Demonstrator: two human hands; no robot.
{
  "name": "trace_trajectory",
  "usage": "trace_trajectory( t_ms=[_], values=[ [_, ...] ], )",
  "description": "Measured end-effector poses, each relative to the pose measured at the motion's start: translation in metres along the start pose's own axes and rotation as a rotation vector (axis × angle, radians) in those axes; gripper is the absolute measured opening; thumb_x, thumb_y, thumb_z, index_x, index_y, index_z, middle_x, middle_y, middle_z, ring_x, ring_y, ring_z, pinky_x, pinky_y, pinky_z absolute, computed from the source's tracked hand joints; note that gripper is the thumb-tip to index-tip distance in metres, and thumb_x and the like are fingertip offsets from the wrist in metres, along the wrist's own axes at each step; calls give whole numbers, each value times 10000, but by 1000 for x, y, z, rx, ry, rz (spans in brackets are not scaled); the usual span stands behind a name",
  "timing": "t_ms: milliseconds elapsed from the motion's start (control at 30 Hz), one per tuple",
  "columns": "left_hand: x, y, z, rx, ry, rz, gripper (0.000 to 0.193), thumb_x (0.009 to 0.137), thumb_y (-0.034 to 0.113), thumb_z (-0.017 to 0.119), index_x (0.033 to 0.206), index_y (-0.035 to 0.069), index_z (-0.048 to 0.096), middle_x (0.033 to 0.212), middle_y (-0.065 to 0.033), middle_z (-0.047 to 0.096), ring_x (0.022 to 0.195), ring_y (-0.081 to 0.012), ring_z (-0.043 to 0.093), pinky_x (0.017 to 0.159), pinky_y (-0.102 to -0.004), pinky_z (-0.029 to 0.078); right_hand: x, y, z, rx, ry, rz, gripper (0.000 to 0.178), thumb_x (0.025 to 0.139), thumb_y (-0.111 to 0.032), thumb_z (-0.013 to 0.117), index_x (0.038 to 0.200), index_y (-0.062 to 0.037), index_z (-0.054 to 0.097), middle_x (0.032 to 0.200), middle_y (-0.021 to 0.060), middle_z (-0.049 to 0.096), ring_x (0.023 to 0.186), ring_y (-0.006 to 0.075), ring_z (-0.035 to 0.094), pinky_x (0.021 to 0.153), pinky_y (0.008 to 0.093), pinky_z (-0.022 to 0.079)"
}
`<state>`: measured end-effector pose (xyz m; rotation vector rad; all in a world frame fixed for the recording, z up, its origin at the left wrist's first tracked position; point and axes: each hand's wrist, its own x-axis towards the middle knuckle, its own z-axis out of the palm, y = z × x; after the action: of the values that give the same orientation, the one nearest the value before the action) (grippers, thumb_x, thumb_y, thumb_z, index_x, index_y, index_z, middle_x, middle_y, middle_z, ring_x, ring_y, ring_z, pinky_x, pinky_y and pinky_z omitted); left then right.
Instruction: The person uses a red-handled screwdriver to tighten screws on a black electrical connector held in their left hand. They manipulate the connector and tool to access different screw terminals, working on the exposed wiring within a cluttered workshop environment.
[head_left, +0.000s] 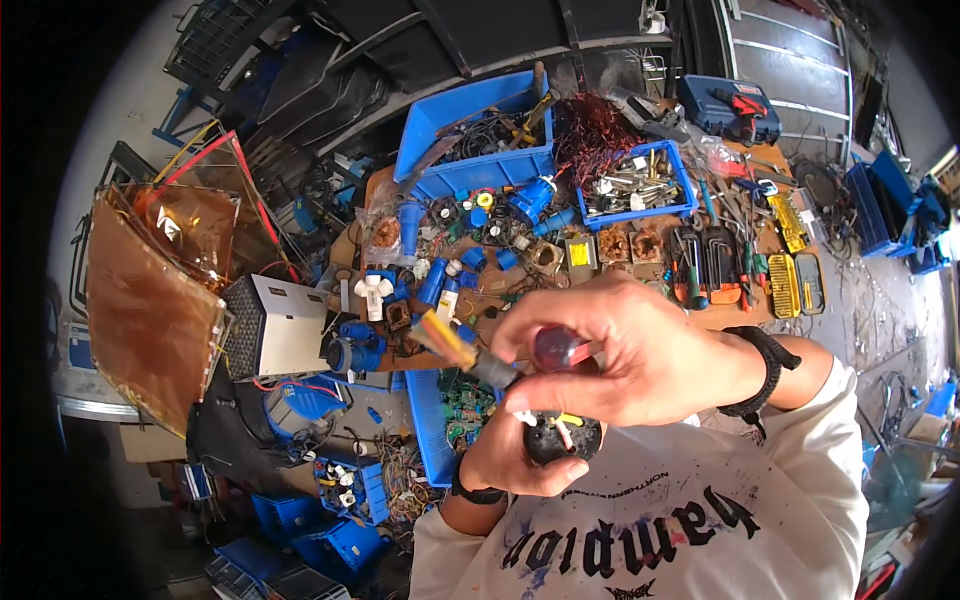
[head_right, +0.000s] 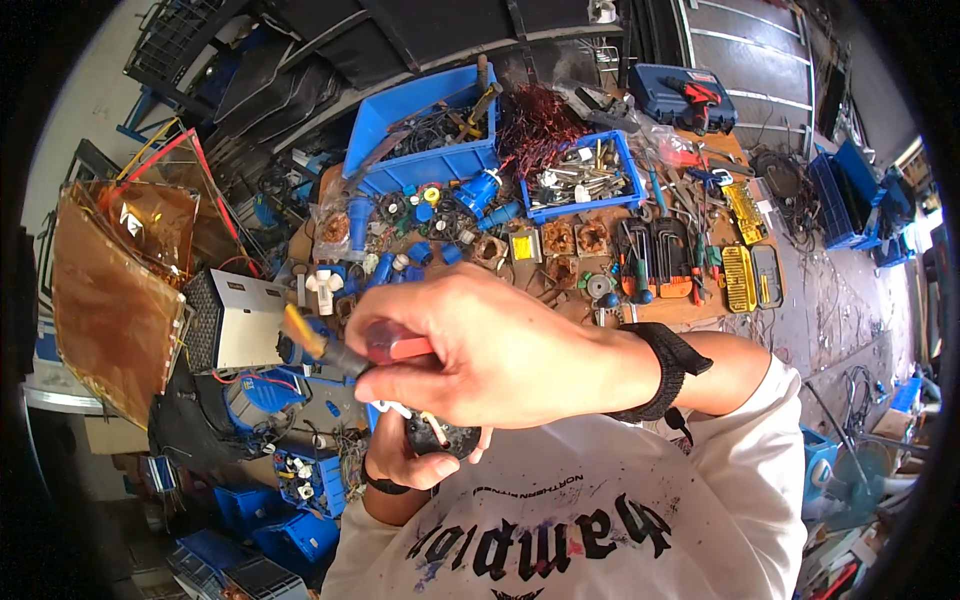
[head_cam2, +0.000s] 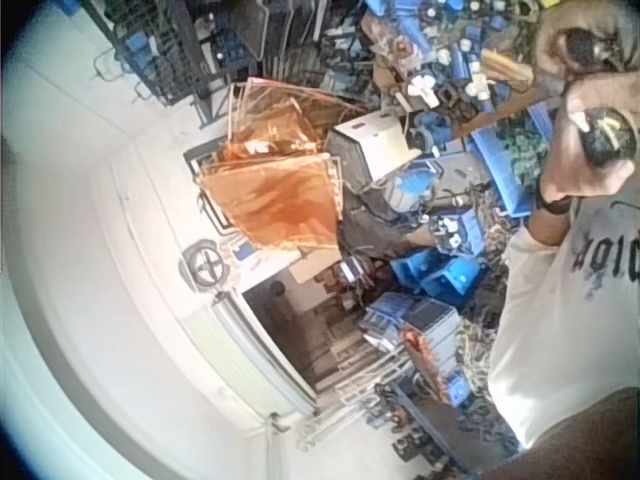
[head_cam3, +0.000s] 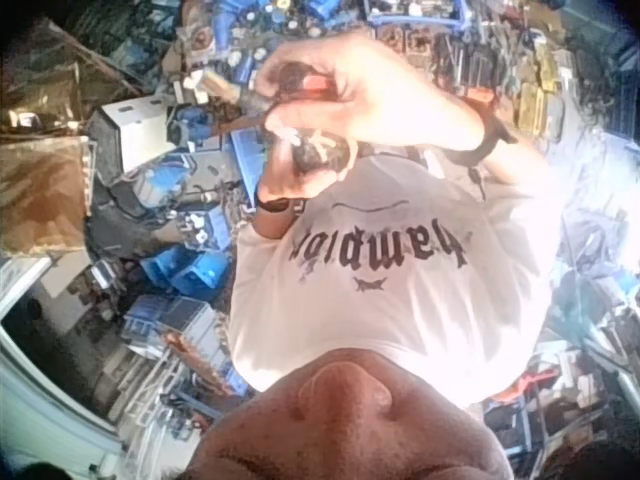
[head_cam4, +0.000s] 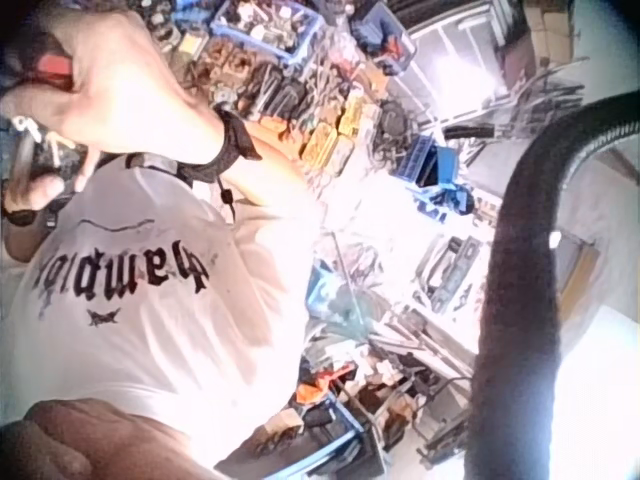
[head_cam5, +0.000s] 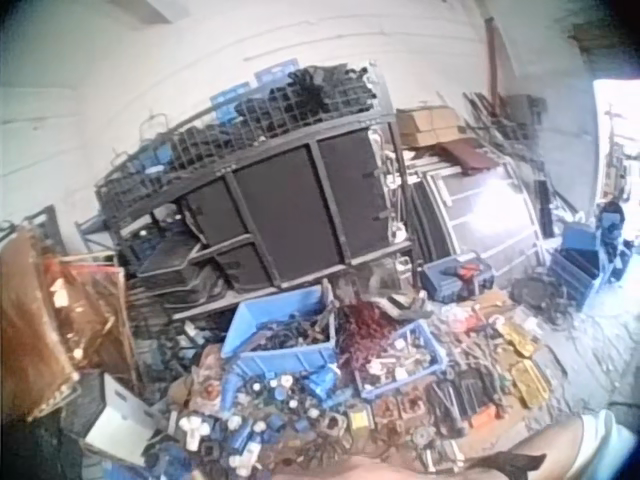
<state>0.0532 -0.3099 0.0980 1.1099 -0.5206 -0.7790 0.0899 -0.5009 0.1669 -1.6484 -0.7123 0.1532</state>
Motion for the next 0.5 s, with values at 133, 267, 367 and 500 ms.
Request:
trace_trajectory(
  t_ms=[133, 267, 367, 500],
  values=[
    [0, -3, 1, -15, 83, 68, 664, 668, 153, 722, 1222, -6, 392, 943, -60, 559, 822, -141, 565, 719, -271, 474, 2, -3, 0, 13, -31, -18, 224, 806, -146, 739, 941, -25, 608, 669, 58, 574, 563, 198, 576, 525, 304, 428],
    [0, 5, 2, 58, 245, 138, 649, 701, 138, 726, 1234, -11, 386, 990, -92, 573, 871, -163, 592, 759, -295, 497, 1, -2, -3, -88, 64, -122, 233, 812, -155, 739, 968, -35, 615, 672, 42, 570, 567, 162, 559, 520, 292, 417],
    [4, 2, 1, 84, 470, 217, 687, 731, 178, 746, 1278, -19, 379, 1033, -61, 561, 935, -138, 570, 810, -273, 471, 2, -1, -4, -56, 121, -107, 245, 812, -164, 742, 984, -40, 619, 678, 26, 564, 570, 131, 540, 520, 280, 408],
    [-7, -4, -2, 248, 583, 117, 744, 755, 296, 682, 1326, -52, 356, 1245, -123, 491, 1119, -192, 500, 944, -323, 397, 1, 2, -7, -56, 162, -120, 252, 803, -149, 751, 985, -38, 616, 679, 18, 547, 569, 112, 518, 521, 265, 399]
  ],
)
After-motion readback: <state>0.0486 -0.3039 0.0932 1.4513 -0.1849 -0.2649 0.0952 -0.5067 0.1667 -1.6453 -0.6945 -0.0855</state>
